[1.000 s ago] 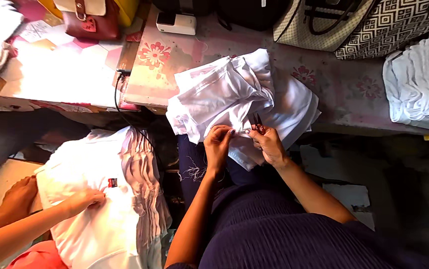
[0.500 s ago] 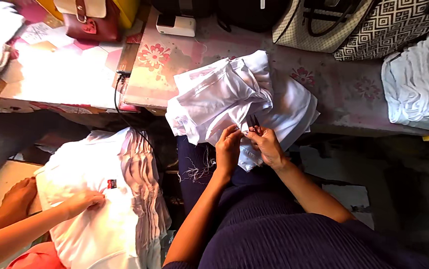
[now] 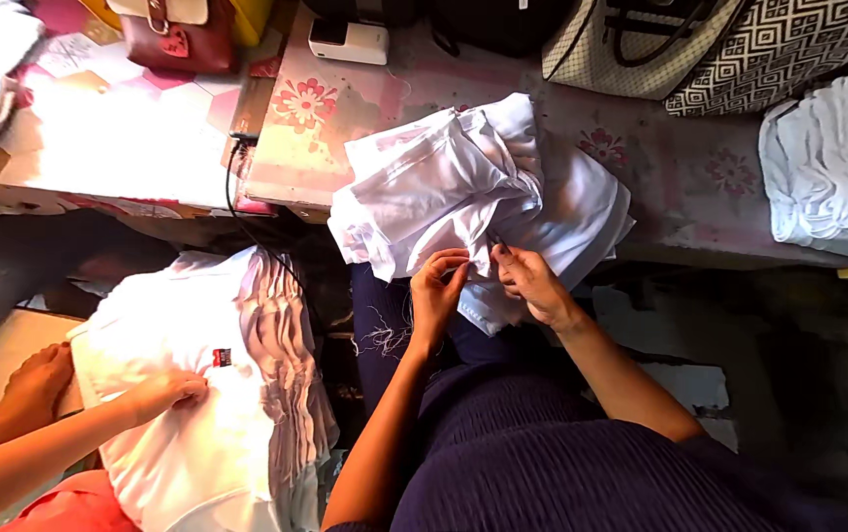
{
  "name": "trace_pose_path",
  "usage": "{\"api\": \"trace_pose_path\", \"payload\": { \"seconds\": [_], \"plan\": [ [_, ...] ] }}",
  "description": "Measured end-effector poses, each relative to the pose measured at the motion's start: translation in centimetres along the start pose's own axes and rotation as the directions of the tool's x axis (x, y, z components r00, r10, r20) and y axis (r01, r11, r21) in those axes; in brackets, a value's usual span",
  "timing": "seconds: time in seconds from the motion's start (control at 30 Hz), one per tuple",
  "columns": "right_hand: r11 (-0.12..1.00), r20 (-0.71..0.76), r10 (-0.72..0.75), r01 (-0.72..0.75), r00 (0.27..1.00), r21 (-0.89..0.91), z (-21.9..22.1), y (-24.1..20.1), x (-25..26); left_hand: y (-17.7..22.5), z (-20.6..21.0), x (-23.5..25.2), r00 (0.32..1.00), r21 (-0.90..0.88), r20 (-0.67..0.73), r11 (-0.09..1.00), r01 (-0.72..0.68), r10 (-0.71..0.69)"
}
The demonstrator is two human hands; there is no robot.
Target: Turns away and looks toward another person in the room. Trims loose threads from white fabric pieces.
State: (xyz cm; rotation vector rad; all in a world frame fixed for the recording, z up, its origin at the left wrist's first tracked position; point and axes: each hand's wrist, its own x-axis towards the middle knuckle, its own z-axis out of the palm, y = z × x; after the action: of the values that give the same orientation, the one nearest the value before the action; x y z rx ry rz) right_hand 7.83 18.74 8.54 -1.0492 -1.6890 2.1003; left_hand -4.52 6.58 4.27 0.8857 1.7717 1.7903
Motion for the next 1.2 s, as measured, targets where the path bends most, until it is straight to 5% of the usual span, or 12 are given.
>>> {"api": "trace_pose_path", "payload": {
  "seconds": [0.13,0.3,0.43,0.7,0.87,1.03,1.2],
  "plan": [
    [0.996,0.185,0.094,-0.089,0.978,-0.032,-2.0,-2.6,-1.5,0.4,-0.8,-0.3,0.979,-0.152,0.015,0.967,0.205,-0.205],
    [0.957,0.290,0.287,-0.260,0.913,-0.128,-1.1,-2.3,-1.1,0.8,-0.6,-0.5,0.967,-0.195,0.021,0.947,0.254,-0.255],
    [0.963,0.317,0.268,-0.246,0.910,-0.107,-0.3,-1.7,-0.3,1.0,-0.8,-0.6,0.963,-0.243,0.024,0.933,0.265,-0.268],
    [0.980,0.187,0.200,-0.195,0.962,-0.044,0.1,-0.8,-0.4,1.1,-0.5,-0.7,0.957,-0.336,0.015,0.900,0.277,-0.288],
    [0.989,-0.086,-0.099,0.088,0.991,-0.120,-0.2,0.3,-0.3,1.4,-0.1,-0.7,0.956,-0.480,0.006,0.838,0.260,-0.293],
    [0.991,-0.150,-0.074,0.057,0.986,-0.118,1.0,1.3,0.7,0.1,1.3,-0.3,0.989,-0.170,-0.112,0.983,0.072,-0.092],
    [0.986,-0.120,-0.098,0.079,0.988,-0.149,1.1,1.2,0.5,-0.8,1.1,-0.4,0.974,-0.011,-0.157,0.986,-0.169,0.165]
  ]
}}
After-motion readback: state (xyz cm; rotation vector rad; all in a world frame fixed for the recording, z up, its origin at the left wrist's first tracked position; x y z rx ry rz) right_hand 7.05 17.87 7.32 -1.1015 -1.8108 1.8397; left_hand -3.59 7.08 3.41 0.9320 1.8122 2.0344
